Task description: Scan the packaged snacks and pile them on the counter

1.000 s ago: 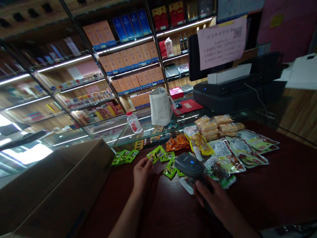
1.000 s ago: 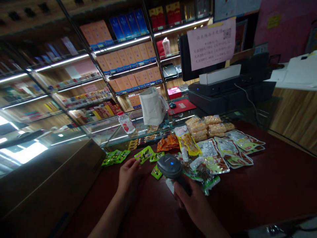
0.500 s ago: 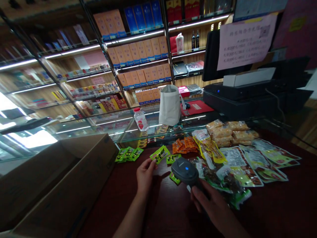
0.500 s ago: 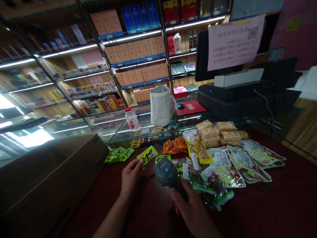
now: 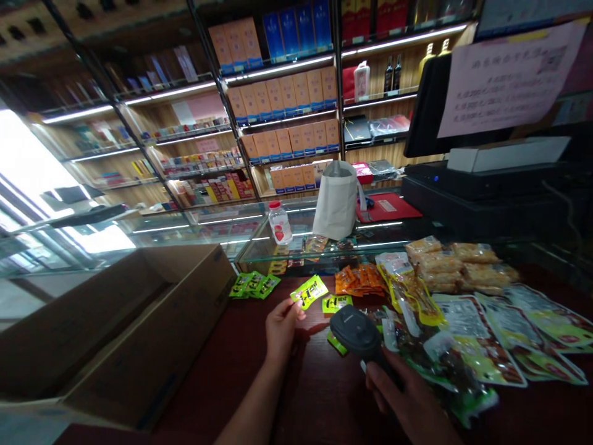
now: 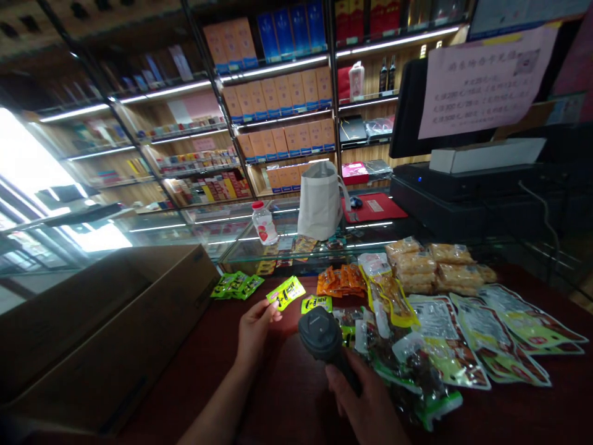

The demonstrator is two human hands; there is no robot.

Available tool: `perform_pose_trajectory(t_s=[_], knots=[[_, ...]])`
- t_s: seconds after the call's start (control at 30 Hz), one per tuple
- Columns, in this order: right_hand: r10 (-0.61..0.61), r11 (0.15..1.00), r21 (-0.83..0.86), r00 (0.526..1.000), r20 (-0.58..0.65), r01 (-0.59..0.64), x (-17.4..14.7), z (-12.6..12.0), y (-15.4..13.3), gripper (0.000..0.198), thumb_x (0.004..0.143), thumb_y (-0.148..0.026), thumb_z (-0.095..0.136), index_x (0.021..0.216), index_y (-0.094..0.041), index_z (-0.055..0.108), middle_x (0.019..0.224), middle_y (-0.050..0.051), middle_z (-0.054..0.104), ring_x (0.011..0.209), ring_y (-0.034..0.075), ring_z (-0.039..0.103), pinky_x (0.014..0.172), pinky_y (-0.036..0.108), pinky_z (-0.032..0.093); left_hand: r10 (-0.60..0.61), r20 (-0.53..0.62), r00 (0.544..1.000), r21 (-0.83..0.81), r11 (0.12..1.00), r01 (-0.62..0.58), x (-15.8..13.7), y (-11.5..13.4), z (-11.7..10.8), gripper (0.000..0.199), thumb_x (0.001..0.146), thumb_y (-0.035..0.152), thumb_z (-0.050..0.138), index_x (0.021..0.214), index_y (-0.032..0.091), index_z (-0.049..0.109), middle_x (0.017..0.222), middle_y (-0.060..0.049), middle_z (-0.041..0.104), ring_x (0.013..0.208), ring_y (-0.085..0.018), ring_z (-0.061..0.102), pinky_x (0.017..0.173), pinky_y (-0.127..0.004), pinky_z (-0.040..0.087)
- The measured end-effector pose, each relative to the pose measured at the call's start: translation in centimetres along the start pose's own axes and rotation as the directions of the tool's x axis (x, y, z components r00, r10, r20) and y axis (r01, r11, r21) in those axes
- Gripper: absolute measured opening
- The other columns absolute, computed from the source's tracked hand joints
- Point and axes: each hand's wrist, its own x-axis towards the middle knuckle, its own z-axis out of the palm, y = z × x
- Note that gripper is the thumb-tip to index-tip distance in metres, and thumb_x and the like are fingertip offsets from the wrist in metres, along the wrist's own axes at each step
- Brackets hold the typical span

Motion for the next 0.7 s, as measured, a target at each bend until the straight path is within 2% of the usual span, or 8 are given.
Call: perform_pose_trajectory(t_s=[0.43, 0.6, 0.7], knots=[[-0.057, 0.998, 0.005, 0.998, -0.008, 0.057, -0.7, -0.1, -0.6, 0.045, 0.093, -0.063, 0.043, 0.079, -0.022, 0.056, 0.061, -0.002, 0.053, 0.059, 0.019, 0.055, 0.060, 0.030, 0.043, 0.017, 0.037, 0.999, -0.026, 1.000, -0.016, 0.0, -0.4, -0.1, 0.030, 0.067, 0.039, 0.078, 0.085, 0.014, 0.077, 0.063, 0.000, 0.070, 0.056, -0.012, 0.062, 0.058, -0.022, 0.048], [-0.047, 0.998, 0.035, 0.999, -0.007, 0.047, -1.0, -0.3, -0.5, 0.047, 0.093, -0.065, 0.043, 0.080, -0.022, 0.057, 0.059, -0.003, 0.053, 0.057, 0.018, 0.053, 0.061, 0.031, 0.042, -0.145, -0.103, 0.984, -0.221, 0.968, 0.119, 1.5, -0.7, -1.1, 0.031, 0.059, 0.034, 0.085, 0.079, 0.013, 0.074, 0.064, 0.000, 0.069, 0.056, -0.013, 0.064, 0.059, -0.023, 0.052], [-0.044, 0.997, 0.066, 0.999, 0.004, 0.043, -1.2, -0.6, -0.1, 0.047, 0.092, -0.066, 0.045, 0.083, -0.022, 0.058, 0.061, -0.003, 0.056, 0.058, 0.018, 0.053, 0.062, 0.030, 0.043, -0.215, -0.193, 0.957, -0.286, 0.946, 0.154, 3.8, -0.4, -2.7, 0.022, 0.065, 0.026, 0.082, 0.074, 0.014, 0.067, 0.061, 0.001, 0.065, 0.056, -0.013, 0.065, 0.061, -0.025, 0.056]])
